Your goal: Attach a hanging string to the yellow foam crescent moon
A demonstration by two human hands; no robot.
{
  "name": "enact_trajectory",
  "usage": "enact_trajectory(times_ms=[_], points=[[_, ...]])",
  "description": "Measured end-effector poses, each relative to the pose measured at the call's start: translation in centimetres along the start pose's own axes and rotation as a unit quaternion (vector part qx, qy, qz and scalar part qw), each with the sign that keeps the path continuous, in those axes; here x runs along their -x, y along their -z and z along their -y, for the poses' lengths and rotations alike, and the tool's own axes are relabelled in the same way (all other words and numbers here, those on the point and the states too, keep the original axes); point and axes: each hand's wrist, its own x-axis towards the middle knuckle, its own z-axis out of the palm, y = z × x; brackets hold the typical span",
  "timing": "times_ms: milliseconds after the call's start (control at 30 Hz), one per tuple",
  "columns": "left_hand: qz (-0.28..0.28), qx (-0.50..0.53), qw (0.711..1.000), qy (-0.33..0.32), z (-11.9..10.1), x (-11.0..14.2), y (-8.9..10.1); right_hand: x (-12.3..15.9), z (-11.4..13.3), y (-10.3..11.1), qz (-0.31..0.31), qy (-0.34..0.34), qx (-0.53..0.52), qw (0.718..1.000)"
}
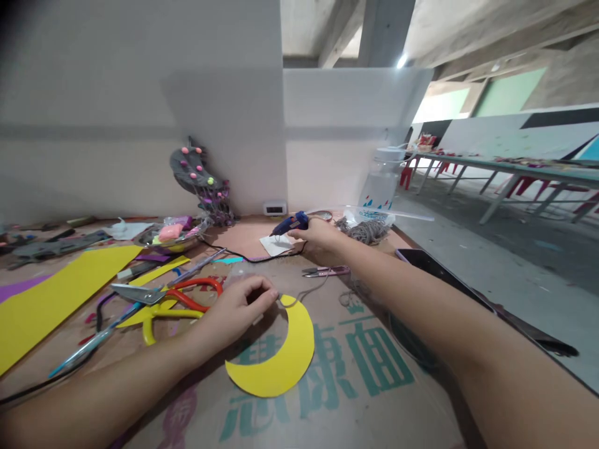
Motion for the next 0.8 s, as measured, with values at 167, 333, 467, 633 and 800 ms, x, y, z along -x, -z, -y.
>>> enact_trajectory(times_ms=[167,333,467,633,800], points=[[0.004,0.005,1.0,0.003,0.0,-0.1,0.0,-0.7,-1.7,-0.7,0.018,-0.012,0.024,0.999],[0.005,0.001,1.0,0.0,-0.2,-0.3,0.0,-0.2,-2.0,0.3,0.023,0.008,0.049,0.998],[0.004,-0.001,1.0,0.005,-0.2,-0.1,0.0,1.7,-2.2,1.3,0.015,0.035,0.065,0.997],[0.0,-0.002,1.0,0.007,-0.1,-0.1,0.0,6.7,-1.2,1.9,-0.068,0.131,0.084,0.986],[0.003,-0.013,1.0,-0.017,-0.5,-0.1,0.3,12.8,1.3,1.1,0.058,0.111,-0.074,0.989]])
